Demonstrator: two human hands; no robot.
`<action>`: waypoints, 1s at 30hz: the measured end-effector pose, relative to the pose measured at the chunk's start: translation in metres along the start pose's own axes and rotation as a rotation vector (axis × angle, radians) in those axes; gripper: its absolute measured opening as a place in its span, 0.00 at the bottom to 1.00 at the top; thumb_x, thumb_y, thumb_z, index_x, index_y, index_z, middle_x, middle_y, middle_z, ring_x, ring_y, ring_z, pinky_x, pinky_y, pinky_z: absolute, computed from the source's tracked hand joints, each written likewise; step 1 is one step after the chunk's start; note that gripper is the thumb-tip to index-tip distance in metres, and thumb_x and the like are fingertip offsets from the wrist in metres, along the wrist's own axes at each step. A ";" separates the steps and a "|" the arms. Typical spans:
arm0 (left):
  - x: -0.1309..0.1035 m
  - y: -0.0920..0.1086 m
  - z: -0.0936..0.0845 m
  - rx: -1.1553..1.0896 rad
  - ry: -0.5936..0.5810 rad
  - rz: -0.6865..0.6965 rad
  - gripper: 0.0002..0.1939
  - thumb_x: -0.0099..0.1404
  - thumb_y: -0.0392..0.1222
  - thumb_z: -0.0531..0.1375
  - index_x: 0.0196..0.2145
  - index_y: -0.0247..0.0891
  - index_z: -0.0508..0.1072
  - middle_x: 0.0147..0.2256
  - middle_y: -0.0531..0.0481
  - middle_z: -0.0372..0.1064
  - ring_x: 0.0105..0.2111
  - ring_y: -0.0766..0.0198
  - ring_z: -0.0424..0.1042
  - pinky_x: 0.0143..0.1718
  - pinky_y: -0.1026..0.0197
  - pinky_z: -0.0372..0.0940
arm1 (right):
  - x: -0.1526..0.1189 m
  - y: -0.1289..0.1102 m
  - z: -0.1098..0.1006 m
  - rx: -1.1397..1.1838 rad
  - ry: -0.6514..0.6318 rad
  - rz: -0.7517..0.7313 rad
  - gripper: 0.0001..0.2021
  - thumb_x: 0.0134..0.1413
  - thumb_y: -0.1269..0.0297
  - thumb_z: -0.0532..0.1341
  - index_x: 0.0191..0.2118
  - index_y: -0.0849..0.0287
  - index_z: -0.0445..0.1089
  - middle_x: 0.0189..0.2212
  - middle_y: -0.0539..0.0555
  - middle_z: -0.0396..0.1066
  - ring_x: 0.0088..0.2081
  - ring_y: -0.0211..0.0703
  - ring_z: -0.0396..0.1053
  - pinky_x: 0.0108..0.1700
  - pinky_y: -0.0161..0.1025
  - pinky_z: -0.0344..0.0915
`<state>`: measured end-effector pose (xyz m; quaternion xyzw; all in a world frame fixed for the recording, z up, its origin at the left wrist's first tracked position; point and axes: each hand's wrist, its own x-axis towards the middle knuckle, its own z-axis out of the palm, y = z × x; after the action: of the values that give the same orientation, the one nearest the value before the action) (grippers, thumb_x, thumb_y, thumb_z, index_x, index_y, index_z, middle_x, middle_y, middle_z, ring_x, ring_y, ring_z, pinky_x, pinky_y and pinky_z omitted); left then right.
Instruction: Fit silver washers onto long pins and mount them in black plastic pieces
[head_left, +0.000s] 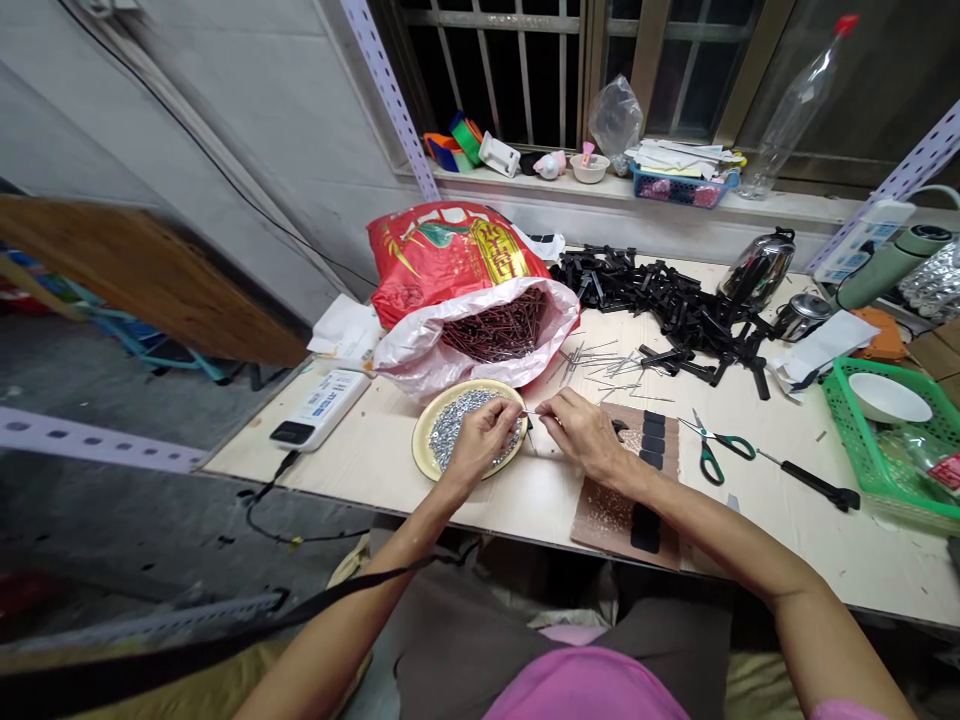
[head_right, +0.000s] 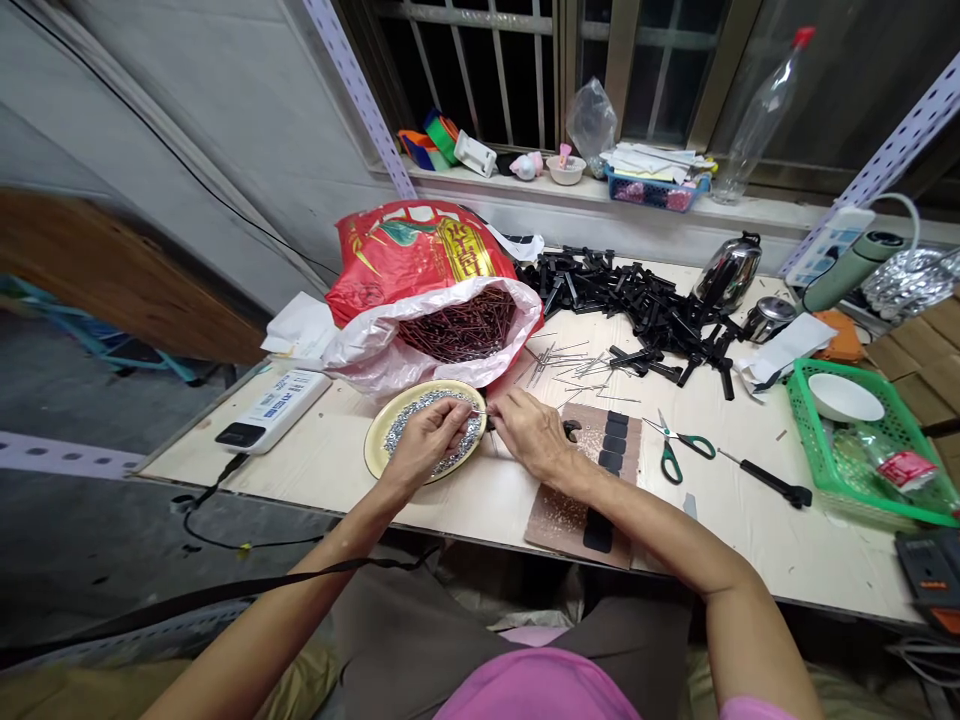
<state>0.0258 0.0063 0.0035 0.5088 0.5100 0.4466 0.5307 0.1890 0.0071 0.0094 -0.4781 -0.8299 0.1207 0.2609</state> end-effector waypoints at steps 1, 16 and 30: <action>0.000 0.002 -0.001 -0.009 -0.017 -0.022 0.22 0.50 0.60 0.63 0.24 0.36 0.67 0.15 0.61 0.52 0.14 0.75 0.48 0.14 0.69 0.43 | -0.001 0.001 0.000 -0.051 -0.003 -0.016 0.08 0.61 0.68 0.54 0.37 0.59 0.70 0.35 0.54 0.70 0.35 0.37 0.67 0.33 0.32 0.58; -0.003 0.009 -0.007 0.044 -0.044 -0.003 0.20 0.51 0.57 0.62 0.24 0.37 0.64 0.16 0.61 0.53 0.14 0.75 0.49 0.14 0.69 0.43 | -0.003 -0.006 -0.001 -0.230 0.039 -0.097 0.11 0.65 0.62 0.53 0.40 0.58 0.72 0.34 0.53 0.73 0.34 0.36 0.69 0.30 0.32 0.56; 0.013 0.031 -0.019 0.269 -0.037 0.107 0.11 0.59 0.33 0.58 0.20 0.37 0.66 0.22 0.57 0.63 0.28 0.68 0.65 0.32 0.68 0.59 | 0.005 0.012 -0.012 -0.507 0.317 -0.329 0.13 0.64 0.62 0.51 0.42 0.58 0.72 0.34 0.53 0.74 0.22 0.36 0.62 0.21 0.35 0.50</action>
<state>0.0097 0.0231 0.0337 0.6099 0.5274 0.3926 0.4424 0.2024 0.0164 0.0158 -0.4002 -0.8486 -0.2092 0.2755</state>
